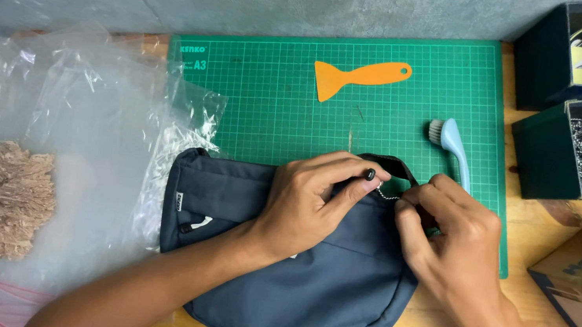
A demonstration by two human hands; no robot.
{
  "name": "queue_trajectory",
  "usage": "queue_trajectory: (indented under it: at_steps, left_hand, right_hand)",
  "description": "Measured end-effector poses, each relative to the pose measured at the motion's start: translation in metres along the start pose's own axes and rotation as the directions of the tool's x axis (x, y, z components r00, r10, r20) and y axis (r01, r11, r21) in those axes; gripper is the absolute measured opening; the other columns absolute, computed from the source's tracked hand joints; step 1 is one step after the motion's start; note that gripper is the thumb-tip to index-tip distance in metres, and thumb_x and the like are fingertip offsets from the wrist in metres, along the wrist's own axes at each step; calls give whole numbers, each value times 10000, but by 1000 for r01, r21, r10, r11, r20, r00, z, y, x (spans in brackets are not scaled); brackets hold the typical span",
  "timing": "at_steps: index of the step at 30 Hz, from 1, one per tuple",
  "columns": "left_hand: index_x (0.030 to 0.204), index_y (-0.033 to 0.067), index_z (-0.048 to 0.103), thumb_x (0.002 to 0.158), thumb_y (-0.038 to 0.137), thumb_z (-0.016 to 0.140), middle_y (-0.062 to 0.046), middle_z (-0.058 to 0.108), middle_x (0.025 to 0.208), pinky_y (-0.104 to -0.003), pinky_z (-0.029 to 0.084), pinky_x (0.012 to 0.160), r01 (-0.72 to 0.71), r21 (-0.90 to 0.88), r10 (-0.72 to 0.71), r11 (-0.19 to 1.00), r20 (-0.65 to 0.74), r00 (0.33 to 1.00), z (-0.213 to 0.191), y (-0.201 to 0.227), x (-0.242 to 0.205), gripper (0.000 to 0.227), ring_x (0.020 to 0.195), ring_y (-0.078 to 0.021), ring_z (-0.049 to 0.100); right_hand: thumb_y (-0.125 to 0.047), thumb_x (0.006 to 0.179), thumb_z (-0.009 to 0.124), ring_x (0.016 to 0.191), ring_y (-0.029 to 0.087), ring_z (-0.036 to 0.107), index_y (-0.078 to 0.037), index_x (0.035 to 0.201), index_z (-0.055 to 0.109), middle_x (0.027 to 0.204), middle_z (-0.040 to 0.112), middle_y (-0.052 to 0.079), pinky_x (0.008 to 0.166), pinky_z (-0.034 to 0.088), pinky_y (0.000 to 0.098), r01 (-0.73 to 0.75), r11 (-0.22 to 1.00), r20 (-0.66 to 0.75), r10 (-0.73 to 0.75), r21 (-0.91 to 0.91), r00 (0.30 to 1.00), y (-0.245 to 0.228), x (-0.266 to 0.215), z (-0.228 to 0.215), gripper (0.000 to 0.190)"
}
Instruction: The person uses a small brush to clean the exterior of a dark blue sling bag, focusing on the front pocket, main compartment, and strap. They also use an orange plastic tool to scrape a small area near the zipper. Finally, they attach a small chain and a cartoon keychain to the bag's zipper pull.
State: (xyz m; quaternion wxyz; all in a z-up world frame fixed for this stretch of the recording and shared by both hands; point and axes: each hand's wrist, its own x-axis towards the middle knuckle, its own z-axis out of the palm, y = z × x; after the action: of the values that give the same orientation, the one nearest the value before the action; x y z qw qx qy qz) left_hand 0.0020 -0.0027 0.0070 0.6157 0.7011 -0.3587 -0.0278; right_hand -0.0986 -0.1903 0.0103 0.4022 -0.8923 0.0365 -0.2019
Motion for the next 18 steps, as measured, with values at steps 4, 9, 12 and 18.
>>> queue_trajectory:
  at_steps: [4, 9, 12, 18]
  left_hand:
    - [1173, 102, 833, 1154, 141, 716, -88, 850, 1037, -422, 684, 861, -10, 34, 9, 999, 9, 1000, -2, 0, 1, 124, 985, -340, 853]
    - [1153, 80, 823, 1141, 141, 729, -112, 845, 1030, -444, 681, 852, -17, 42, 16, 999, 8, 1000, -1, 1, 1, 112, 985, -368, 848]
    - [1146, 88, 821, 1143, 153, 727, -103, 844, 1033, -440, 680, 854, -17, 54, 16, 998, 15, 1000, -2, 0, 0, 115, 989, -363, 847]
    - [1148, 93, 818, 1143, 163, 726, -105, 842, 1034, -445, 678, 855, -13, 57, 12, 998, 19, 1000, -2, 0, -1, 116, 1004, -371, 846]
  right_hand:
    - [-46, 950, 750, 551, 277, 604, -79, 805, 752, 638, 536, 89, 555, 505, 384, -25, 997, -46, 22, -67, 999, 8, -7, 6, 149]
    - [-51, 957, 767, 564, 314, 615, -65, 830, 740, 653, 546, 107, 554, 504, 405, -41, 993, -66, 34, -107, 997, 9, -8, 7, 131]
    - [-48, 946, 758, 569, 329, 630, -76, 821, 743, 638, 566, 114, 549, 504, 411, -70, 994, -54, 66, -78, 996, 12, -5, 7, 129]
    - [-46, 936, 730, 583, 347, 657, -93, 826, 745, 631, 602, 124, 553, 515, 424, -93, 995, -9, 93, -37, 996, 9, 1, 6, 121]
